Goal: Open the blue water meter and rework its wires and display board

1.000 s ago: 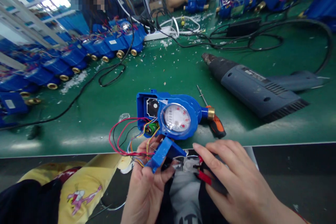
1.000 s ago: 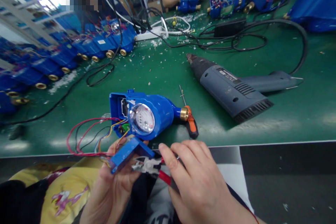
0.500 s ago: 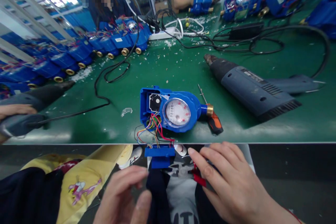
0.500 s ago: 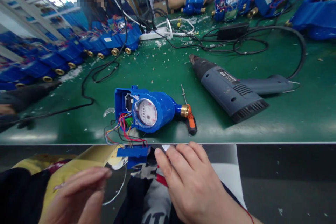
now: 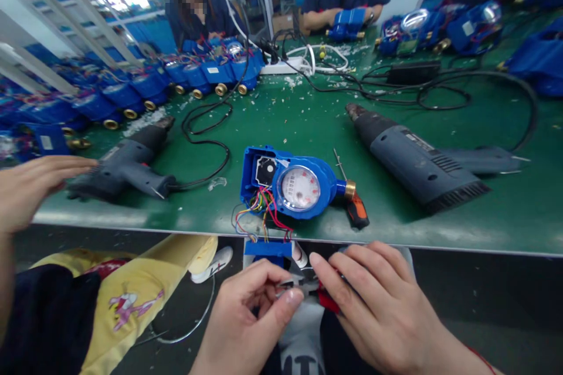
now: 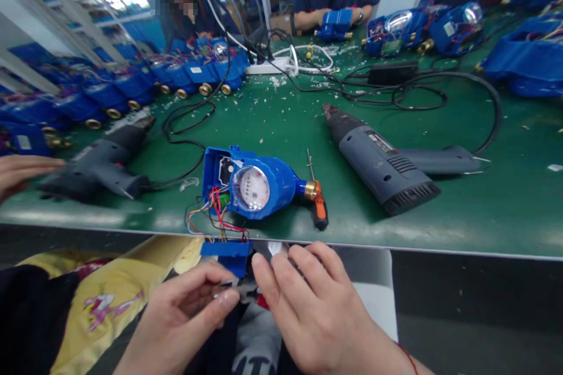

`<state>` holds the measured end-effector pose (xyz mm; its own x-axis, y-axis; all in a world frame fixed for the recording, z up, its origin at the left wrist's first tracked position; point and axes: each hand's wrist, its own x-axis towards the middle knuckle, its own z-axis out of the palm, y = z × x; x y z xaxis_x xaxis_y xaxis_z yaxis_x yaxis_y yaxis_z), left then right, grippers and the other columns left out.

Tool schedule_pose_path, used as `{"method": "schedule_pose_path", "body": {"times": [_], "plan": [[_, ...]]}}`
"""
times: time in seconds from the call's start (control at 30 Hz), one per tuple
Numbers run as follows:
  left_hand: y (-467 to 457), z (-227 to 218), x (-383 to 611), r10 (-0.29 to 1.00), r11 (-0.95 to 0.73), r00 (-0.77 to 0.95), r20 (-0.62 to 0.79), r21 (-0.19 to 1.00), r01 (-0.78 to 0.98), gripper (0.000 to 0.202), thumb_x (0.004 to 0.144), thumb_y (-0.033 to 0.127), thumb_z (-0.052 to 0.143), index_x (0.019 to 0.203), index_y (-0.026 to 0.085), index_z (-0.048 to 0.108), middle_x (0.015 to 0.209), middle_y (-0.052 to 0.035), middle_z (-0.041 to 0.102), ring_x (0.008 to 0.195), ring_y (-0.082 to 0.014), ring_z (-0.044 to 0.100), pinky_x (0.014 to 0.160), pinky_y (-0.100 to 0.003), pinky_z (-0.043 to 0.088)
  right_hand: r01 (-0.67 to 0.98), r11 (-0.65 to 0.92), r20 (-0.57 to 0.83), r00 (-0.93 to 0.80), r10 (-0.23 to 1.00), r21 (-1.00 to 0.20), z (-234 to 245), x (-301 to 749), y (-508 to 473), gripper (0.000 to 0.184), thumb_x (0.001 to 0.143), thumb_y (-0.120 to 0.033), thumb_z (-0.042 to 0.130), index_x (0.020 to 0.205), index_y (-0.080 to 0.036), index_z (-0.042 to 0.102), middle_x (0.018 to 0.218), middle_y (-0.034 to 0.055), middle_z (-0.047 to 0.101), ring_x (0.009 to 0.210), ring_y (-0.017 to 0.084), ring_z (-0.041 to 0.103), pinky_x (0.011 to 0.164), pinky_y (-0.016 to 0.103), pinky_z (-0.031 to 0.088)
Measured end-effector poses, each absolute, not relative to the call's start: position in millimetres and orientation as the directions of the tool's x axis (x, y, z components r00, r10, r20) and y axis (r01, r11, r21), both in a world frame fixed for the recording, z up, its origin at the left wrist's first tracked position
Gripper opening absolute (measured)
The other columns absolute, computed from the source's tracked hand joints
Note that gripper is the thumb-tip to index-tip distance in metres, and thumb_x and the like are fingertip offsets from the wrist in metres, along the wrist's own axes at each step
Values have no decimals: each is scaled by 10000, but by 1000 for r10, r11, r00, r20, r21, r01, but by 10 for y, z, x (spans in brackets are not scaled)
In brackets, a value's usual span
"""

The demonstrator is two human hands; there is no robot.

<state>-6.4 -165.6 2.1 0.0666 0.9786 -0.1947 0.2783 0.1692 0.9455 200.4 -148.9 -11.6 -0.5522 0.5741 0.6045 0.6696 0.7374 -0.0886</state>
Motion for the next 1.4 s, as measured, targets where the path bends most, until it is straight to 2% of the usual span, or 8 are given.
{"method": "schedule_pose_path", "body": {"times": [0.4,0.57,0.67,0.77,0.87,0.97,1.13,1.4], "plan": [[-1880,47,-536,967,217,-217,-130,869,445,229,830,405,656,700,225,712,563,21,602,471,-130,557,467,-209,430,584,807,602,-614,510,-87,-166,1789,-1412,366,934,-89,442,1257,-77,614,1068,84,673,995,244,541,923,432,361],[-2076,-423,-1138,966,253,-182,-184,517,818,378,860,450,509,618,245,714,605,-40,680,580,-229,636,597,-315,494,610,764,546,-574,610,-211,-111,1835,-1424,372,914,-124,459,1252,-96,614,1093,96,652,1018,250,520,933,433,359],[-2173,-798,-1423,951,293,-240,-195,323,900,185,710,323,592,642,264,754,948,-104,780,925,-349,695,744,-401,510,609,748,524,-560,641,-264,-89,1875,-1429,393,893,-123,471,1265,-99,598,1115,101,631,1024,248,511,926,430,371],[-2219,-1031,-1551,929,343,-279,-243,288,894,284,761,298,536,508,253,656,565,-66,714,593,-302,698,580,-363,503,626,719,517,-527,675,-300,-99,1914,-1440,409,875,-112,492,1274,-89,581,1120,110,613,1025,247,501,916,427,385],[-2181,-1030,-1502,933,340,-275,-232,321,884,301,805,336,511,558,257,664,548,-62,703,612,-319,718,607,-388,538,657,698,526,-502,687,-284,-122,1941,-1454,403,869,-107,512,1264,-73,584,1106,122,611,1019,258,501,915,442,388],[-2076,-769,-1259,965,260,-222,-137,463,847,273,767,363,570,948,265,749,1079,-99,760,1111,-313,667,951,-412,496,666,710,539,-521,662,-228,-128,1929,-1458,391,880,-105,507,1259,-69,598,1097,123,626,1015,267,512,916,455,383],[-1868,-170,-652,972,220,-152,-179,920,325,329,712,497,724,917,241,759,899,-85,756,873,-274,696,801,-349,543,650,746,572,-559,600,-146,-104,1821,-1439,369,898,-107,488,1238,-69,625,1075,116,654,1008,266,530,916,442,369],[-1767,-106,-386,982,187,-52,-183,978,97,165,703,354,774,680,208,700,691,-11,648,680,-171,575,654,-253,443,597,797,598,-608,522,-89,-132,1739,-1458,367,919,-90,441,1232,-91,633,1041,87,680,1004,243,543,935,432,361]]}}
